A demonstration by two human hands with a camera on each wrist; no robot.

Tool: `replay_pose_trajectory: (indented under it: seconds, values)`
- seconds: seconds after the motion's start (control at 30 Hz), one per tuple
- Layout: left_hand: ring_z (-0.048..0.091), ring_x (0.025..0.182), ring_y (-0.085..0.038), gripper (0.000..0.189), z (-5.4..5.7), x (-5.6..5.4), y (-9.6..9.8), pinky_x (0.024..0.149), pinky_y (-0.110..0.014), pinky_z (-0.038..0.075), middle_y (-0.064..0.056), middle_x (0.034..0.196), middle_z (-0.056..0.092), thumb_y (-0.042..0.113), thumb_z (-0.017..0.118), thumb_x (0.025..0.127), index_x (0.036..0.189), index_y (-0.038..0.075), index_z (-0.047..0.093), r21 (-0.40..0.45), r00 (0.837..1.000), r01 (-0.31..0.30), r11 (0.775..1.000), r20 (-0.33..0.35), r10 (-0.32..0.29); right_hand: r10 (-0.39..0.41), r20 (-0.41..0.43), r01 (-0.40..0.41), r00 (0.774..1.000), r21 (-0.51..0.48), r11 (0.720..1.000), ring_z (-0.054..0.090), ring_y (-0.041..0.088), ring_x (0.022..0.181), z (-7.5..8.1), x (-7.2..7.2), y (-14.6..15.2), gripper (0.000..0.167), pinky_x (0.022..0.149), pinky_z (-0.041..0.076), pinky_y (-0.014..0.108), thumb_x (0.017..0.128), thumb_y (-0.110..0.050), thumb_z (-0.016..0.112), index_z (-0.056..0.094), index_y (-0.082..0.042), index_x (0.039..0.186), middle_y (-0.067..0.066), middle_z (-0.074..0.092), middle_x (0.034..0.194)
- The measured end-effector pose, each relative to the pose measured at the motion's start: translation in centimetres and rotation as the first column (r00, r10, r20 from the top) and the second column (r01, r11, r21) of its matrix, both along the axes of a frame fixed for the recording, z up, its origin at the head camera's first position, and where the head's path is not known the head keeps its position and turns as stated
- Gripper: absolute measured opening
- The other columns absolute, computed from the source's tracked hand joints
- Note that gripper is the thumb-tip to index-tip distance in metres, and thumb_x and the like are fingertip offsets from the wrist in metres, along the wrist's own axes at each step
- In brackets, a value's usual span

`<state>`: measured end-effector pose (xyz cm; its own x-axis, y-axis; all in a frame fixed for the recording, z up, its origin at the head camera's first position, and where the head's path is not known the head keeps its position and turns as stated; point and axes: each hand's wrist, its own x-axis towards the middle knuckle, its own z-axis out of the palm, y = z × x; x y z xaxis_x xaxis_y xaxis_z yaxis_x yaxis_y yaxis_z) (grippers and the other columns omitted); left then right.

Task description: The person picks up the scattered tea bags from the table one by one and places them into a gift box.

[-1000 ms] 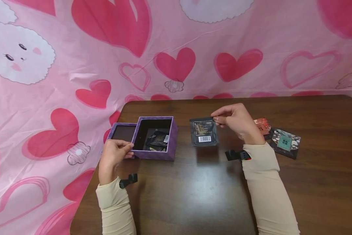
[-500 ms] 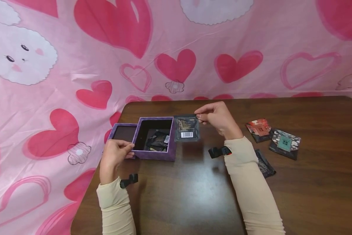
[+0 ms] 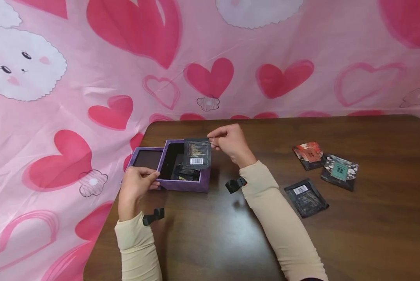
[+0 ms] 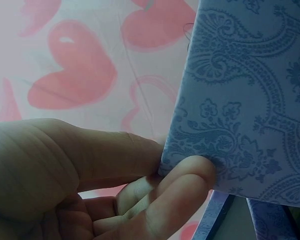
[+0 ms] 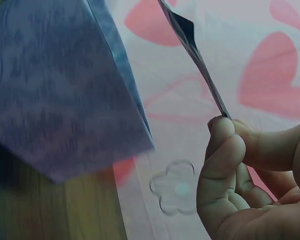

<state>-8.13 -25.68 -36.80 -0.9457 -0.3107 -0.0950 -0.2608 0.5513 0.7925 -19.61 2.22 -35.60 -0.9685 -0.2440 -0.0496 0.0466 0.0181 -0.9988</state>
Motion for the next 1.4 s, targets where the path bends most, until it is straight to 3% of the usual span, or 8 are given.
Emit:
replay_pose_trajectory:
  seconds: [0.2,0.47,0.67,0.87,0.97,1.13,1.27,1.4]
  values:
    - [0.073,0.062,-0.026,0.013,0.1,-0.1,0.0,0.064,-0.043,0.062,-0.019,0.077,0.073,0.001,0.074,0.09,0.095,-0.01,0.075,0.016,1.0,0.002,1.0,0.013,-0.002,0.003,-0.006,-0.003,1.0,-0.003,1.0,0.068,0.032,0.069,0.3,0.1,-2.0,0.014,0.06,0.061,0.029,0.088,0.009,0.071,0.074,0.01,0.101,0.02,0.072,0.093]
    - [0.072,0.06,-0.026,0.014,0.1,-0.2,-0.1,0.063,-0.041,0.062,-0.02,0.076,0.072,0.001,0.075,0.089,0.096,-0.011,0.074,0.017,0.999,-0.003,1.0,0.035,0.002,0.03,-0.007,-0.03,1.0,-0.018,0.999,0.064,0.018,0.064,0.7,0.3,-3.6,0.015,0.066,0.063,0.036,0.088,0.01,0.071,0.074,0.01,0.102,0.022,0.072,0.096]
    - [0.072,0.06,-0.025,0.014,0.0,-0.2,0.0,0.061,-0.039,0.062,-0.02,0.077,0.072,0.001,0.075,0.089,0.096,-0.012,0.074,0.023,1.0,0.01,1.0,0.022,-0.01,0.034,-0.007,-0.034,0.999,-0.024,0.999,0.065,0.019,0.065,0.8,0.3,-4.0,0.014,0.065,0.062,0.033,0.088,0.009,0.071,0.075,0.009,0.101,0.023,0.072,0.096]
    - [0.072,0.059,-0.023,0.013,-0.1,-0.2,-0.2,0.063,-0.043,0.062,-0.019,0.075,0.072,0.001,0.075,0.089,0.095,-0.011,0.075,0.01,1.0,0.008,1.0,0.017,-0.008,0.102,0.018,-0.103,0.995,0.07,0.992,0.072,0.032,0.078,0.3,0.1,-3.1,0.023,0.069,0.063,0.032,0.09,0.006,0.071,0.07,0.013,0.111,0.027,0.071,0.1]
    - [0.072,0.058,-0.022,0.013,0.0,-0.2,-0.2,0.061,-0.042,0.062,-0.019,0.075,0.072,0.001,0.075,0.089,0.095,-0.011,0.075,0.002,1.0,0.012,1.0,0.015,-0.012,0.1,-0.002,-0.1,0.995,0.094,0.991,0.072,0.037,0.082,0.5,0.1,-2.5,0.023,0.071,0.063,0.035,0.089,0.006,0.072,0.07,0.013,0.111,0.028,0.071,0.099]
    - [0.072,0.06,-0.026,0.014,0.2,-0.2,-0.1,0.061,-0.04,0.062,-0.02,0.077,0.072,0.0,0.074,0.09,0.096,-0.012,0.074,0.024,1.0,0.012,1.0,0.027,-0.012,0.096,-0.017,-0.094,0.995,0.083,0.992,0.072,0.034,0.08,0.6,-0.2,-1.6,0.019,0.075,0.062,0.04,0.089,0.005,0.073,0.072,0.012,0.107,0.024,0.072,0.095]
    - [0.072,0.061,-0.026,0.013,0.1,-0.2,0.0,0.058,-0.034,0.062,-0.02,0.077,0.072,0.0,0.074,0.09,0.096,-0.012,0.074,0.042,0.999,0.005,0.999,0.046,-0.007,0.097,-0.028,-0.093,0.995,0.114,0.989,0.072,0.037,0.081,0.5,0.1,-0.3,0.018,0.072,0.063,0.037,0.089,0.002,0.074,0.073,0.012,0.105,0.021,0.073,0.091]
    - [0.072,0.06,-0.025,0.014,0.2,-0.2,-0.1,0.06,-0.038,0.062,-0.019,0.077,0.072,0.001,0.074,0.09,0.096,-0.011,0.074,0.019,0.999,0.005,1.0,0.046,-0.006,0.077,-0.041,-0.072,0.996,0.112,0.991,0.072,0.026,0.073,0.3,0.5,1.2,0.017,0.07,0.063,0.034,0.089,0.003,0.074,0.073,0.011,0.103,0.023,0.073,0.091]
